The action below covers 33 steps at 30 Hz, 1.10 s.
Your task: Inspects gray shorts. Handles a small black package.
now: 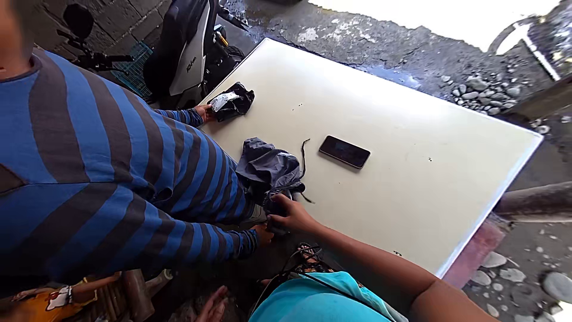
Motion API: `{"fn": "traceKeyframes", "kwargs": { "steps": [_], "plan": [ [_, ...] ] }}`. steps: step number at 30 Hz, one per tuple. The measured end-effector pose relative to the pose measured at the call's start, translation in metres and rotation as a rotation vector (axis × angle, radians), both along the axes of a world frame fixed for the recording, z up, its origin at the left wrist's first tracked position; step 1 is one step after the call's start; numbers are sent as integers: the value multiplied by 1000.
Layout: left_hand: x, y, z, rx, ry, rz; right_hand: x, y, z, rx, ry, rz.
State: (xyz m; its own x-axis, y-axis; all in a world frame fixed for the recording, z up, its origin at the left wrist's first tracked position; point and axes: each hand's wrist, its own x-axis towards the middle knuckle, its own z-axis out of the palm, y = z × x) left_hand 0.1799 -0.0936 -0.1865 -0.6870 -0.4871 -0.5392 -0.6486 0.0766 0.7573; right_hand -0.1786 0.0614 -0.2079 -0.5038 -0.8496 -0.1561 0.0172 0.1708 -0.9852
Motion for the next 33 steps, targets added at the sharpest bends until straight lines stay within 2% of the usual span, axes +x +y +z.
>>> {"fn": "traceKeyframes", "kwargs": {
  "steps": [3, 5, 9, 12, 16, 19, 22, 25, 30, 33],
  "plan": [
    [-58, 6, 39, -45, 268, -163, 19, -14, 28, -190, -199, 171],
    [-94, 15, 53, -118, 323, -175, 33, -17, 49, -258, -285, 285],
    [-147, 35, 65, -299, 413, 69, 54, -24, 86, -343, -399, 458],
    [-159, 26, 74, -426, 585, 119, 39, -34, 107, -330, -218, 490],
    [-139, -7, 121, -613, 546, 76, 0, -45, 114, -129, 639, 586],
    [-109, -29, 166, -701, 485, 86, -22, -56, 104, -14, 959, 620],
    [-72, -48, 198, -891, 284, 68, -45, -70, 120, -40, 1131, 588],
    [-33, -70, 214, -1025, 112, 24, -69, -86, 157, -142, 1185, 588],
    [26, -89, 237, -917, -3, -17, -82, -109, 211, -188, 1281, 587],
    [46, -91, 251, -963, 55, -83, -77, -126, 233, -228, 1313, 592]
  ]
}}
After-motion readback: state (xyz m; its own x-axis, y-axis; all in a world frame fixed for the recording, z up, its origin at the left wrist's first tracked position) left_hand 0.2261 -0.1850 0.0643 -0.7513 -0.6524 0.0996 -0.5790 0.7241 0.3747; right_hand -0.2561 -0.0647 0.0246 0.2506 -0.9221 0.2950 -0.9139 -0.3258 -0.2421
